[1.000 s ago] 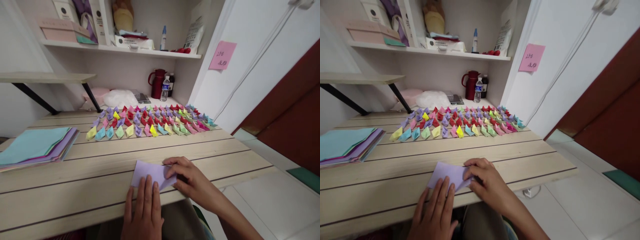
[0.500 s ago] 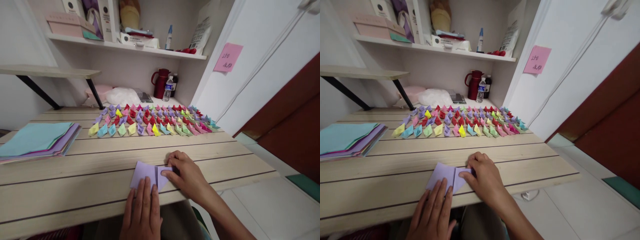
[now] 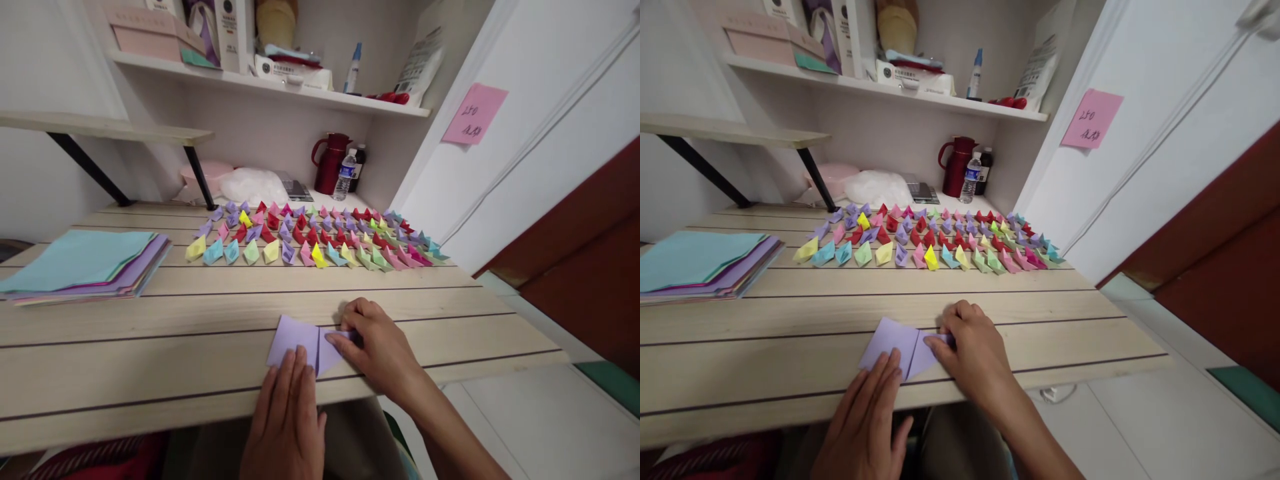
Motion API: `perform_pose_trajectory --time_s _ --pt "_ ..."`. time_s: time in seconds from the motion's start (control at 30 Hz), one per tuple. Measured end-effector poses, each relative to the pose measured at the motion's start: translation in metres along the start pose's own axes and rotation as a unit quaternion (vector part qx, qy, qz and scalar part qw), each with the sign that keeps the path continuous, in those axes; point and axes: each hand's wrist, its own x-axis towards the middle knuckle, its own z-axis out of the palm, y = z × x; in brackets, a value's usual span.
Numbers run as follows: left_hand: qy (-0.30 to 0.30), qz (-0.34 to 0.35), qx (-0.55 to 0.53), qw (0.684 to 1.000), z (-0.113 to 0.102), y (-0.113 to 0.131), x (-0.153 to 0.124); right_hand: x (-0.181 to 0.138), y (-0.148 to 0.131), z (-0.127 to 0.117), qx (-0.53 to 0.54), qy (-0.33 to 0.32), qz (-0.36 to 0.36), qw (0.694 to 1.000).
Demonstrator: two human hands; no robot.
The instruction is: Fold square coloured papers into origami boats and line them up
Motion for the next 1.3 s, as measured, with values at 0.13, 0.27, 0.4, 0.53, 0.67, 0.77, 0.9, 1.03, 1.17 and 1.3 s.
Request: perform_pose_trajectory --time_s 0.13,0.27,0.4,0.53,0.67,0.77,0.9,1.03,1.17,1.3 --pt "-0.011 0.009 0.004 1.000 -0.004 -0.002 0.001 0.000 0.001 0.000 0.000 0.002 -0.006 1.000" --pt "-0.050 0.005 0.029 0.998 -0.008 -0.002 0.000 -0.001 0.001 0.001 0.002 0.007 -0.012 1.000" --pt "-0.066 -0.008 0.052 0.996 -0.008 0.001 0.001 -0.001 0.001 0.001 0.005 0.010 -0.016 1.000" --pt "-0.060 -0.003 0.053 0.997 -0.006 0.001 0.000 -0.001 0.002 0.001 0.007 0.009 -0.016 1.000" --pt "-0.047 -0.003 0.057 0.997 -0.002 0.001 -0.002 -0.001 0.001 0.001 0.004 0.010 -0.018 1.000" --pt "-0.040 -0.005 0.059 0.997 -0.001 0.002 -0.002 -0.001 0.002 0.001 0.000 0.014 -0.019 1.000" --pt "-0.040 -0.013 0.055 0.998 -0.002 0.003 -0.001 -0.002 0.001 0.001 -0.002 0.017 -0.020 1.000" --pt "-0.041 -0.016 0.046 0.998 -0.003 0.003 0.001 -0.002 -0.001 0.002 -0.007 0.029 -0.012 0.999" --pt "-0.032 -0.008 0.057 0.998 -0.003 0.001 0.003 -0.003 0.010 0.001 -0.024 0.080 0.017 0.996" --pt "-0.020 0.020 0.081 0.996 -0.001 -0.002 0.002 -0.012 0.026 -0.007 -0.044 0.157 0.035 0.986"
